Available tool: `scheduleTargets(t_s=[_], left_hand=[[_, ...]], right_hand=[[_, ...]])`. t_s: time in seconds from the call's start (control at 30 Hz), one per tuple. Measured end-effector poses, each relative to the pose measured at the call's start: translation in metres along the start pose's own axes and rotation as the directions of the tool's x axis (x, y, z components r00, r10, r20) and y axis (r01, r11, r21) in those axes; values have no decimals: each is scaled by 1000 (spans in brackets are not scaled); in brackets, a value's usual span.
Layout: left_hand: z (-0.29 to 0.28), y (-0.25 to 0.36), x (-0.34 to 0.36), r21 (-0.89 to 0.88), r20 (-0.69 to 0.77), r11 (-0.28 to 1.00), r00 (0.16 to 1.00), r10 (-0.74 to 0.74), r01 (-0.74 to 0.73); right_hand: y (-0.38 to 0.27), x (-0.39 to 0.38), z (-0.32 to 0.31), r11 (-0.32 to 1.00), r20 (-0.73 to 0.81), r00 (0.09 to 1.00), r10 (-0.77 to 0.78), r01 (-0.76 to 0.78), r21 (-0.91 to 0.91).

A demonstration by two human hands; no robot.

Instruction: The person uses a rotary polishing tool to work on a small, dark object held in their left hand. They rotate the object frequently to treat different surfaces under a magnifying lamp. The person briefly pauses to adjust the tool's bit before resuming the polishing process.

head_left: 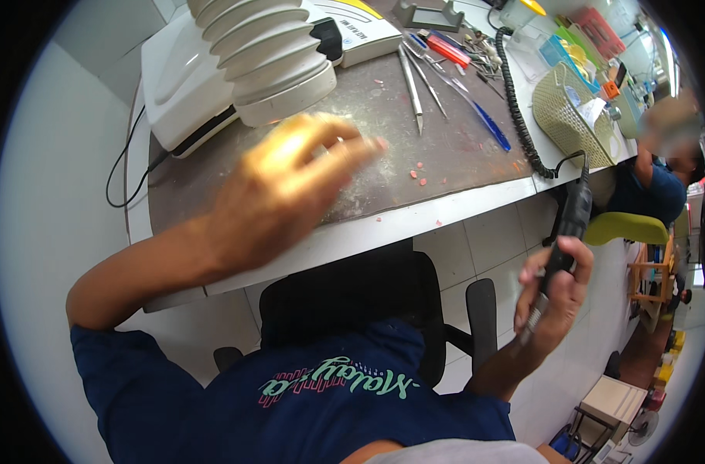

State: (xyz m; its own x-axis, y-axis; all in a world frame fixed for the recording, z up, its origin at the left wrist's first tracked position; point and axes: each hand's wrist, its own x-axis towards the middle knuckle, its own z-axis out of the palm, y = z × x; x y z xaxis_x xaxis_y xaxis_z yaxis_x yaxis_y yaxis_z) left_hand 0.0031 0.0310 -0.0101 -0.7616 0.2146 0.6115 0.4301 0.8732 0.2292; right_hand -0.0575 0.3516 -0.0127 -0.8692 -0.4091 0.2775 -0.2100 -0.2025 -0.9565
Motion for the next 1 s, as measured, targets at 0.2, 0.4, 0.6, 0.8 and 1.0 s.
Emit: scheduleTargets(t_s=[0.2, 0.4, 0.6, 0.8, 1.0], left_hand=[[26, 48, 7, -290, 130, 914, 935, 330, -283], [63, 82, 38, -702, 118, 711, 992, 53, 46], [87, 80, 35, -869, 104, 490, 993, 52, 65], [66, 66, 42, -848, 496, 230, 867, 33, 477], [80, 64, 43, -903, 422, 59, 904, -68, 426]], right_hand=[[-14, -7, -47, 657, 456, 860, -230, -208, 725], [-47, -13, -54, 964, 161, 981, -112, 147, -222], [-69, 32, 2, 625, 200, 979, -43, 183, -759], [-38, 82, 26, 900, 374, 900, 225, -45, -433], [-28, 109, 29, 921, 368, 864, 342, -232, -313]])
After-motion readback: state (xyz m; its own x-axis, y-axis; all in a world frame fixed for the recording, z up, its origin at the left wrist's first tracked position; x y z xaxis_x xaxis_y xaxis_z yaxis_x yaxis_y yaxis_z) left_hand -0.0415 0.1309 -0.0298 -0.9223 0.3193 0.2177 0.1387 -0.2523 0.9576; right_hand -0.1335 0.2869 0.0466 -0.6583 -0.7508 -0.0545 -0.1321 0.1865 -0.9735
